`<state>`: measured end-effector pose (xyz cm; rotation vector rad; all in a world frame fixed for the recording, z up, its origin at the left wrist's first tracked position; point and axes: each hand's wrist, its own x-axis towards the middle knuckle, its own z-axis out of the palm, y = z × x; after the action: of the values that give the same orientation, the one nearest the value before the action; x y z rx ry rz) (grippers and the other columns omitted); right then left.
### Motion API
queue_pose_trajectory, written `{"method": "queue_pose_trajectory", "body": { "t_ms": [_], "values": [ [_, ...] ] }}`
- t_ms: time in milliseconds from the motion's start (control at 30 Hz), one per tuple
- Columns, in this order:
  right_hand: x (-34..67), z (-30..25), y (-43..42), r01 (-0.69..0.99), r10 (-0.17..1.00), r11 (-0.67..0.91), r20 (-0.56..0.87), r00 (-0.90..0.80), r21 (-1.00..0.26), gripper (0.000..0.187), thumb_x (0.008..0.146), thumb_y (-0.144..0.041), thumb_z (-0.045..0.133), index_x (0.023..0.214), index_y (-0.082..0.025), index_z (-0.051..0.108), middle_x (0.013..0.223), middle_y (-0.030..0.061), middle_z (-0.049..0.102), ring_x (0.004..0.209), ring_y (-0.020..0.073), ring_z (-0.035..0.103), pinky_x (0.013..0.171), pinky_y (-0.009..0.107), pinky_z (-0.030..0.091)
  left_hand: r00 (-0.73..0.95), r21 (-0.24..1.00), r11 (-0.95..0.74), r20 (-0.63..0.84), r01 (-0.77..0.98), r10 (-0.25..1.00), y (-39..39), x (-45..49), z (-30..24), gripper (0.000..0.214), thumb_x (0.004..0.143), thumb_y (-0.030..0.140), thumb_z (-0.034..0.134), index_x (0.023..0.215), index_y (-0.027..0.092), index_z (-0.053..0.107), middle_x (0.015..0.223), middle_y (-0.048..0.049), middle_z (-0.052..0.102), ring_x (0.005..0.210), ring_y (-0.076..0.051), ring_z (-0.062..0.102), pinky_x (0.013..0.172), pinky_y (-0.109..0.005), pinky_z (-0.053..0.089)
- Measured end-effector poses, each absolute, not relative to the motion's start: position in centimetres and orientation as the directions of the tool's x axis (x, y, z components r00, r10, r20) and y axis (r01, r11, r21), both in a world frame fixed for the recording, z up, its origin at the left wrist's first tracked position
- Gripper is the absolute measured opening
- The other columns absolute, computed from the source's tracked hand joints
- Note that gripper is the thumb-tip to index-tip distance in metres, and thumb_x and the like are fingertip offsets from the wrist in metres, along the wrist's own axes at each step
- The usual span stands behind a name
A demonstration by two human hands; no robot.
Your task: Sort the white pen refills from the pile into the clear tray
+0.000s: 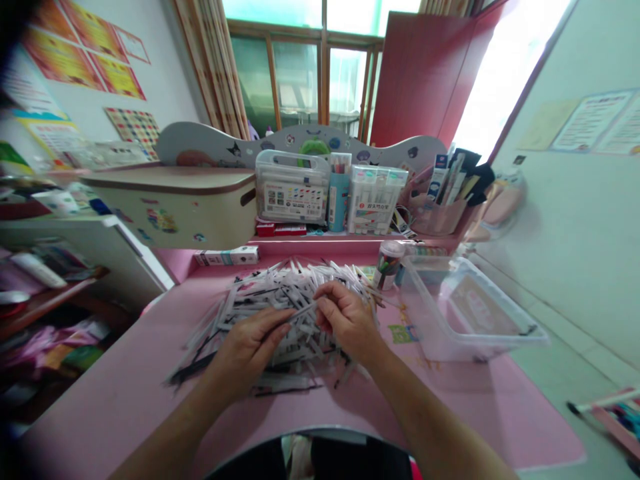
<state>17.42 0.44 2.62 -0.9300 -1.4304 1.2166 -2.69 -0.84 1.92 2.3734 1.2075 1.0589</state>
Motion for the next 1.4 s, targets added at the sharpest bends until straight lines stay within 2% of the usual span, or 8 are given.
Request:
{"method": "queue_pose_trajectory", "body": {
  "t_ms": [300,533,700,833,967,1200,1300,1400],
  "values": [
    [16.6,2.0,0.2,-0.227,0.965,0.141,0.185,-0.185,-0.964,0.026,0.087,-0.044,0.062,0.094,-0.020,0.054,0.063,-0.0047,0.061,0.052,0.0082,0.053,0.049,0.019,0.043,0.385,0.397,-0.663,0.580,0.635,0.717,-1.2,-2.3,1.8,0.027,0.097,0.019,0.045,0.111,0.016,0.068,0.089,-0.0068,0.070,0.075,-0.018,0.069,0.067,-0.026,0.053],
    [17.0,1.9,0.5,-0.203,0.960,0.089,0.139,-0.243,-0.975,0.026,0.085,-0.043,0.062,0.093,-0.020,0.052,0.063,-0.0052,0.060,0.048,0.0083,0.051,0.045,0.019,0.042,0.416,0.287,-0.668,0.599,0.687,0.684,-1.4,-2.5,1.8,0.027,0.097,0.019,0.044,0.111,0.017,0.067,0.084,-0.0046,0.069,0.069,-0.018,0.068,0.061,-0.026,0.052],
    [18.3,4.0,0.5,0.187,0.935,0.235,0.169,-0.312,-0.954,0.009,0.087,-0.028,0.058,0.087,-0.019,0.055,0.066,-0.0028,0.062,0.059,0.0117,0.057,0.057,0.023,0.045,0.430,0.236,-0.696,0.641,0.678,0.636,-1.0,-2.5,1.6,0.026,0.096,0.018,0.049,0.114,0.018,0.067,0.082,-0.0036,0.067,0.072,-0.018,0.066,0.064,-0.027,0.052],
    [18.3,6.3,-1.1,0.637,0.860,0.486,0.200,-0.469,-0.598,0.011,0.091,-0.018,0.056,0.091,-0.019,0.066,0.088,0.0031,0.070,0.084,0.0164,0.063,0.077,0.028,0.044,0.474,0.145,-0.774,0.716,0.616,0.512,-1.0,-2.4,1.6,0.023,0.094,0.017,0.052,0.112,0.019,0.067,0.085,-0.0036,0.068,0.077,-0.018,0.064,0.070,-0.028,0.052],
    [19.3,8.4,-3.3,0.788,0.851,0.524,0.155,-0.502,-0.323,0.019,0.095,-0.023,0.054,0.083,-0.019,0.069,0.082,0.0041,0.067,0.078,0.0166,0.061,0.072,0.028,0.043,0.388,0.107,-0.752,0.805,0.651,0.450,-1.3,-2.5,1.9,0.027,0.090,0.019,0.061,0.117,0.019,0.064,0.113,-0.0105,0.062,0.097,-0.022,0.060,0.088,-0.037,0.051],
    [30.5,15.1,-5.1,0.916,0.858,0.285,0.501,-0.113,-0.283,0.027,0.090,-0.038,0.053,0.091,-0.019,0.072,0.091,0.0088,0.068,0.080,0.0201,0.062,0.070,0.032,0.047,0.109,0.267,-0.662,0.876,0.700,0.469,-1.7,-3.0,2.6,0.042,0.086,0.014,0.062,0.127,0.023,0.056,0.127,-0.0110,0.053,0.120,-0.026,0.052,0.104,-0.042,0.044],
    [35.0,16.2,-4.0,0.962,0.957,-0.009,0.277,0.087,-0.273,0.020,0.087,-0.032,0.057,0.083,-0.019,0.073,0.080,0.0068,0.070,0.068,0.0183,0.061,0.065,0.031,0.044,0.086,0.311,-0.653,0.861,0.690,0.501,-1.9,-3.1,2.7,0.044,0.088,0.012,0.057,0.130,0.026,0.054,0.128,-0.0099,0.053,0.123,-0.026,0.051,0.107,-0.045,0.042],
    [37.3,14.9,-2.3,0.985,0.990,-0.121,0.056,0.129,-0.119,0.020,0.087,-0.026,0.057,0.076,-0.018,0.072,0.075,0.0072,0.069,0.068,0.0181,0.061,0.067,0.031,0.042,0.067,0.355,-0.654,0.847,0.668,0.528,-1.9,-3.2,2.6,0.046,0.088,0.013,0.057,0.132,0.026,0.053,0.129,-0.0102,0.052,0.123,-0.027,0.050,0.105,-0.048,0.044]
  ]
}}
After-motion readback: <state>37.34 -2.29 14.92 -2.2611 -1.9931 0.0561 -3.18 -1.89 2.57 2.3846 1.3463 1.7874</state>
